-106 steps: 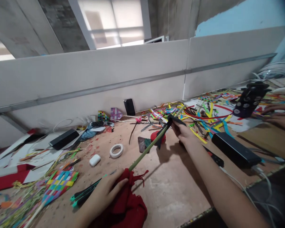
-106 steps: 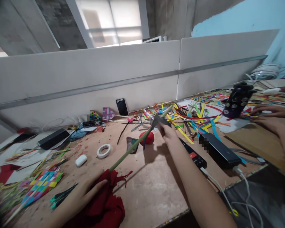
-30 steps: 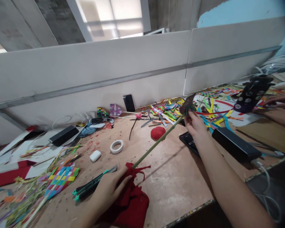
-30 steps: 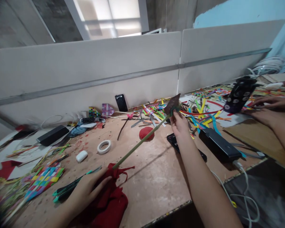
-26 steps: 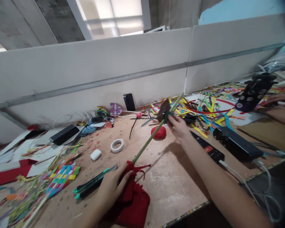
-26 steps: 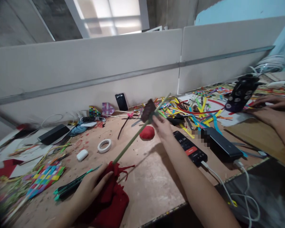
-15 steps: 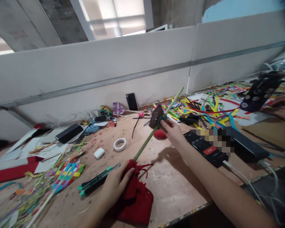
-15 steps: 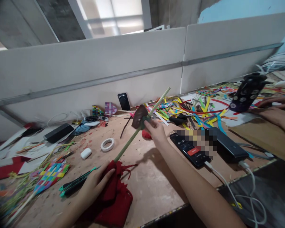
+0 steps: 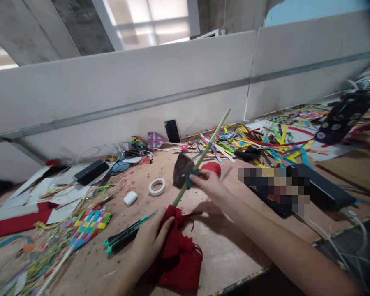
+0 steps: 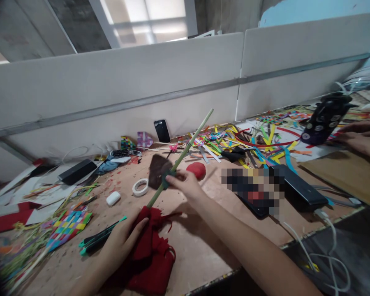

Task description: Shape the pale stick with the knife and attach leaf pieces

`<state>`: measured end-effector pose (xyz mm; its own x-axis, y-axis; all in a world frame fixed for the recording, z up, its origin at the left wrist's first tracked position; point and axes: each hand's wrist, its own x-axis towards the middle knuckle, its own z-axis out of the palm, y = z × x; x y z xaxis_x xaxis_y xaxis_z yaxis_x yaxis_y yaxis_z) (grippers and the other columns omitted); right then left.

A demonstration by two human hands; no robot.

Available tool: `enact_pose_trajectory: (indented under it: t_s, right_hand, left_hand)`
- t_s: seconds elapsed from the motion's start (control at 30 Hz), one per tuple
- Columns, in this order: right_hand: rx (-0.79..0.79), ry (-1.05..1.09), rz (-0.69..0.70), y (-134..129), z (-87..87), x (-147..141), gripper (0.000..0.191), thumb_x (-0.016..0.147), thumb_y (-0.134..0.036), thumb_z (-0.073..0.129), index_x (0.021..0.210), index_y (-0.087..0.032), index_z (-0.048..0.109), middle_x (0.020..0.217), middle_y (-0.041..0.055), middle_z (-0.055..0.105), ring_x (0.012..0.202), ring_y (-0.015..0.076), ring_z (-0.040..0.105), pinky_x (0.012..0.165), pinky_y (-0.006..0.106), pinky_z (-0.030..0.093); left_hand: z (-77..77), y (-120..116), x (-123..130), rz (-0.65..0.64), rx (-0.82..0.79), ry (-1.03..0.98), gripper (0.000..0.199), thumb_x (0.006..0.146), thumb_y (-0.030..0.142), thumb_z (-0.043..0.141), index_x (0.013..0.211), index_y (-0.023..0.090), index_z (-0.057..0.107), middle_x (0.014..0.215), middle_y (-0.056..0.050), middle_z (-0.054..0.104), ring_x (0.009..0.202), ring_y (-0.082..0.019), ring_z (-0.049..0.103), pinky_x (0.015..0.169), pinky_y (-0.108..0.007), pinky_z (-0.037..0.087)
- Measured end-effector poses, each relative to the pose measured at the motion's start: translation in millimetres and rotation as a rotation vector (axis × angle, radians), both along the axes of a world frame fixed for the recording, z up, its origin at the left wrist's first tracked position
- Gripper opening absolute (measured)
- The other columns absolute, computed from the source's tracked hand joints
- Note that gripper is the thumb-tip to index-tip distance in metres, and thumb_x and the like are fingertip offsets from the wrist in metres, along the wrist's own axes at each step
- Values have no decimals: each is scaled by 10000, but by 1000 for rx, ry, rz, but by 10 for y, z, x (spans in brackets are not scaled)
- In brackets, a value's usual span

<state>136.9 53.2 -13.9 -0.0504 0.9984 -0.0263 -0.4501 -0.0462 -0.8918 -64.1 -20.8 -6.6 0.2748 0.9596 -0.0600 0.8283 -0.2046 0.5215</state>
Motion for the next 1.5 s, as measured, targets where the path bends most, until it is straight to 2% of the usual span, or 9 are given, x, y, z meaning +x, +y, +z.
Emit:
enact_pose_trajectory:
  t_s: [0.2, 0.33, 0.43, 0.57, 0.67, 1.03, 1.27, 1.4, 1.5]
  right_hand:
    - [87, 255, -262, 227, 162, 567, 298, 506, -258, 779, 751, -167, 636, 806, -12, 657, 732, 86, 617, 734, 213, 517]
    - [91, 242, -310, 230, 153, 596, 286, 529, -270, 769, 764, -180, 632, 826, -25, 652, 736, 66, 610, 739, 187, 512]
    - [45, 118, -210, 129, 76, 365, 325, 532, -318, 761, 790, -168, 632, 837, 4, 655, 717, 86, 611, 710, 215, 520]
    - [11, -93, 84, -110, -22, -97, 345, 537, -329, 747, 795, -129, 636, 817, 45, 657, 717, 118, 616, 692, 247, 518]
    - [-34, -88, 125, -175, -30, -242, 356, 534, -333, 744, 799, -122, 635, 840, 57, 658, 736, 138, 619, 695, 269, 518]
    - [-48, 190, -279, 328, 60, 646, 320, 482, -269, 788, 746, -171, 634, 803, -6, 651, 697, 66, 600, 679, 171, 507]
    - [-17, 75, -103, 52, 45, 156, 373, 487, -317, 783, 779, -149, 622, 807, 14, 651, 701, 93, 607, 669, 219, 522]
    - [-54, 2, 127, -176, -8, -175, 398, 504, -323, 769, 819, -126, 625, 849, 52, 657, 734, 127, 620, 697, 263, 527]
    - [-70, -11, 146, -235, -20, -252, 371, 509, -320, 763, 788, -123, 618, 815, 48, 657, 716, 124, 619, 692, 264, 527]
  left_hand:
    - [49, -51, 51, -56, -37, 116, 331, 878, 448, 262, 925, 209, 486, 845, -23, 619, 759, -166, 579, 668, -253, 395]
    - [39, -59, 56, -61, -30, 150, 348, 878, 449, 256, 955, 210, 497, 892, -40, 618, 816, -184, 583, 701, -269, 406]
    - [0, -49, 33, -40, -25, 104, 355, 878, 451, 260, 984, 208, 495, 894, -41, 626, 822, -184, 587, 704, -269, 412]
    - [-25, -23, 11, 10, -33, -4, 382, 873, 442, 289, 1081, 191, 489, 922, -59, 646, 840, -191, 596, 738, -279, 431]
    - [1, -10, 21, 25, -63, -94, 375, 862, 441, 330, 1054, 183, 521, 964, -57, 647, 864, -186, 592, 777, -282, 443]
    - [-7, -98, 45, 121, -153, -197, 410, 783, 487, 455, 1046, 209, 603, 1133, -61, 604, 1045, -219, 556, 894, -323, 451]
    - [-8, -62, 74, 290, -347, -481, 578, 703, 539, 532, 1145, 168, 552, 1263, -77, 519, 1171, -231, 486, 969, -347, 426]
    - [-11, -18, 97, 249, -479, -738, 658, 668, 573, 558, 1188, 172, 517, 1234, -70, 547, 1120, -225, 531, 961, -357, 440]
    - [13, -6, 93, 261, -565, -792, 624, 677, 551, 573, 1189, 199, 517, 1204, -54, 572, 1089, -211, 556, 956, -349, 448]
